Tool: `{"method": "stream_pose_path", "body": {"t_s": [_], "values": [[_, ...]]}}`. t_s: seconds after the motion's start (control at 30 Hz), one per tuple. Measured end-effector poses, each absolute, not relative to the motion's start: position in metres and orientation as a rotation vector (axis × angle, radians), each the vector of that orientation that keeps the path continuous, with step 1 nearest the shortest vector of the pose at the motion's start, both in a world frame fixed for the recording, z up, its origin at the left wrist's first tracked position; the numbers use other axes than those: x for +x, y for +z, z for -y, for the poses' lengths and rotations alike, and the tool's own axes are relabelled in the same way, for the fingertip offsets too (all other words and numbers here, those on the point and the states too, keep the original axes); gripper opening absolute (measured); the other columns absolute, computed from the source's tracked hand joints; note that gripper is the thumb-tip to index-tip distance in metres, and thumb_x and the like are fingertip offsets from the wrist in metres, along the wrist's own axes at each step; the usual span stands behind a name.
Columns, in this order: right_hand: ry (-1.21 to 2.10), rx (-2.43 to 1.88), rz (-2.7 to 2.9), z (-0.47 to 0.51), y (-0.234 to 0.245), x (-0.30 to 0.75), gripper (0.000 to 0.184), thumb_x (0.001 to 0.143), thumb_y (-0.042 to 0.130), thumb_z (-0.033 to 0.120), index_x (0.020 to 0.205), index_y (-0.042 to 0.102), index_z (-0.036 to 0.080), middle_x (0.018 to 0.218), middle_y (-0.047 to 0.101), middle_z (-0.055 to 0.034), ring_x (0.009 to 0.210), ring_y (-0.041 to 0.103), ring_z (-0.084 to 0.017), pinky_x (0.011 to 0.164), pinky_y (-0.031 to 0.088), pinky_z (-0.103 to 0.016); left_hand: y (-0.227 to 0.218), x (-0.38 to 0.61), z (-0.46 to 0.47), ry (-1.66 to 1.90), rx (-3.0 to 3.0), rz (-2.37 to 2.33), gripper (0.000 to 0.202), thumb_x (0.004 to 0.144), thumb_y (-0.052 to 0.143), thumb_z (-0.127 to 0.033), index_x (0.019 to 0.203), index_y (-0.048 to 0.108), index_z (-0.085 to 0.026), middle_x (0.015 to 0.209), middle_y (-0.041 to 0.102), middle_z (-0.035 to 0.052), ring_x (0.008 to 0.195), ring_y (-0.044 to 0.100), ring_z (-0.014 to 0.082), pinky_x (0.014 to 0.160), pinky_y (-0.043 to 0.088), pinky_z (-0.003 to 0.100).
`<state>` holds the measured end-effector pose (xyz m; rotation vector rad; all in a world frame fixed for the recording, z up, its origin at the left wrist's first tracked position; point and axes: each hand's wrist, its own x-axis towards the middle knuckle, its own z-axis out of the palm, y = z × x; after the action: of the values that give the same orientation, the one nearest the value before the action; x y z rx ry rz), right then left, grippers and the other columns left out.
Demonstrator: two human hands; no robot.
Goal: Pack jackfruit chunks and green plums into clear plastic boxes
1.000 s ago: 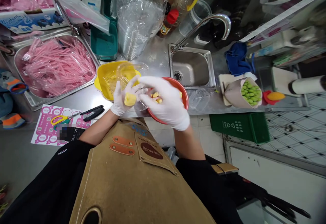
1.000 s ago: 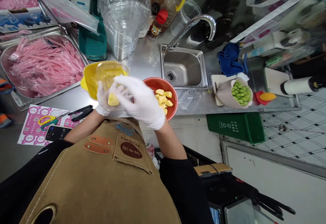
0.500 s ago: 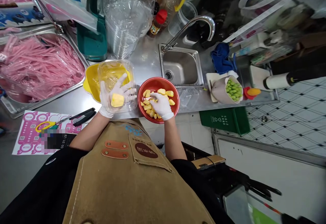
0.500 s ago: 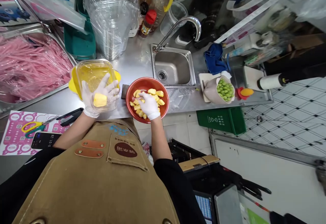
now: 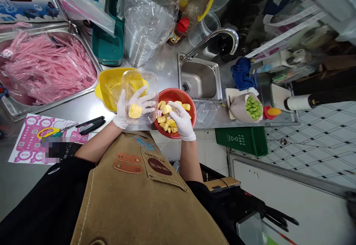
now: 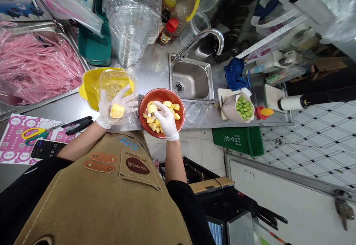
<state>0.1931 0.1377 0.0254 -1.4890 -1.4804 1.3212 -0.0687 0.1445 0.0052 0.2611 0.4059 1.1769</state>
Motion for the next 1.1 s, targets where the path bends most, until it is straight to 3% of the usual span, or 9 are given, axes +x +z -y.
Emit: {"method": "stream_pose_path", "body": {"t_s": [0.17,0.27,0.37,0.43,0.6,0.7,0.83,1.0,1.1], "values": [[1.537,-1.28,1.192,-0.116,0.062,0.183,0.066,0.081,0.086,0.064,0.135,0.071,0.027,0.147,0.073,-0.0131,0.125,0.075,-0.031,0.097,0.069,-0.048,0.005,-0.067,-0.145,1.175,0.255,-0.439,0.1,0.087,0.049,-0.099,0.156,0.06,-0.028,0.142,0.074,0.0204,0.126,0.077,0.0424,0.102,0.064,0.059],[1.553,-1.246,1.217,-0.112,0.077,0.17,0.072,0.076,0.091,0.067,0.133,0.07,0.028,0.137,0.076,-0.0123,0.114,0.078,-0.03,0.097,0.068,-0.049,0.007,-0.065,-0.143,1.179,0.237,-0.446,0.099,0.089,0.049,-0.097,0.159,0.058,-0.028,0.144,0.073,0.0204,0.129,0.075,0.0435,0.106,0.062,0.063],[1.508,-1.205,1.372,-0.11,0.09,0.153,0.065,0.082,0.089,0.063,0.133,0.068,0.027,0.127,0.078,-0.0097,0.108,0.078,-0.026,0.097,0.067,-0.048,0.011,-0.064,-0.142,1.205,0.198,-0.45,0.097,0.091,0.049,-0.095,0.16,0.055,-0.027,0.146,0.071,0.0209,0.134,0.072,0.0447,0.107,0.061,0.064],[1.368,-1.22,1.541,-0.107,0.097,0.141,0.06,0.091,0.083,0.056,0.14,0.065,0.028,0.132,0.076,-0.0093,0.114,0.076,-0.026,0.101,0.065,-0.047,0.014,-0.064,-0.142,1.23,0.188,-0.463,0.094,0.093,0.048,-0.093,0.159,0.055,-0.027,0.148,0.071,0.0205,0.137,0.07,0.0446,0.105,0.063,0.06],[0.644,-1.365,2.112,-0.105,0.109,0.116,0.041,0.104,0.065,0.034,0.144,0.069,0.028,0.138,0.075,-0.0095,0.127,0.065,-0.032,0.118,0.05,-0.057,0.017,-0.063,-0.141,1.267,0.198,-0.484,0.088,0.096,0.05,-0.089,0.159,0.057,-0.028,0.151,0.07,0.0196,0.143,0.067,0.0434,0.099,0.067,0.05],[0.384,-1.408,2.392,-0.111,0.108,0.108,0.031,0.105,0.062,0.028,0.133,0.074,0.022,0.123,0.079,-0.013,0.112,0.061,-0.035,0.107,0.05,-0.056,0.015,-0.061,-0.141,1.284,0.202,-0.457,0.085,0.099,0.051,-0.084,0.161,0.054,-0.027,0.151,0.071,0.019,0.141,0.069,0.0411,0.102,0.067,0.049],[0.261,-1.466,2.631,-0.122,0.11,0.102,0.019,0.102,0.067,0.025,0.117,0.077,0.019,0.111,0.078,-0.0159,0.102,0.055,-0.035,0.092,0.048,-0.051,0.014,-0.055,-0.138,1.278,0.201,-0.444,0.082,0.101,0.054,-0.08,0.164,0.053,-0.026,0.145,0.075,0.0175,0.134,0.074,0.0378,0.102,0.066,0.048],[0.36,-1.37,2.832,-0.133,0.125,0.104,0.032,0.099,0.075,0.023,0.131,0.075,0.018,0.13,0.077,-0.0149,0.105,0.057,-0.035,0.091,0.048,-0.048,0.013,-0.053,-0.134,1.287,0.214,-0.466,0.079,0.102,0.057,-0.075,0.163,0.054,-0.024,0.135,0.079,0.0163,0.125,0.078,0.0339,0.1,0.067,0.045],[0.384,-1.371,2.828,-0.137,0.124,0.105,0.022,0.102,0.07,0.022,0.124,0.077,0.019,0.116,0.078,-0.0135,0.101,0.059,-0.033,0.089,0.048,-0.046,0.011,-0.054,-0.135,1.285,0.206,-0.421,0.078,0.102,0.056,-0.074,0.163,0.054,-0.026,0.134,0.08,0.0153,0.124,0.079,0.0341,0.1,0.067,0.046]]}}
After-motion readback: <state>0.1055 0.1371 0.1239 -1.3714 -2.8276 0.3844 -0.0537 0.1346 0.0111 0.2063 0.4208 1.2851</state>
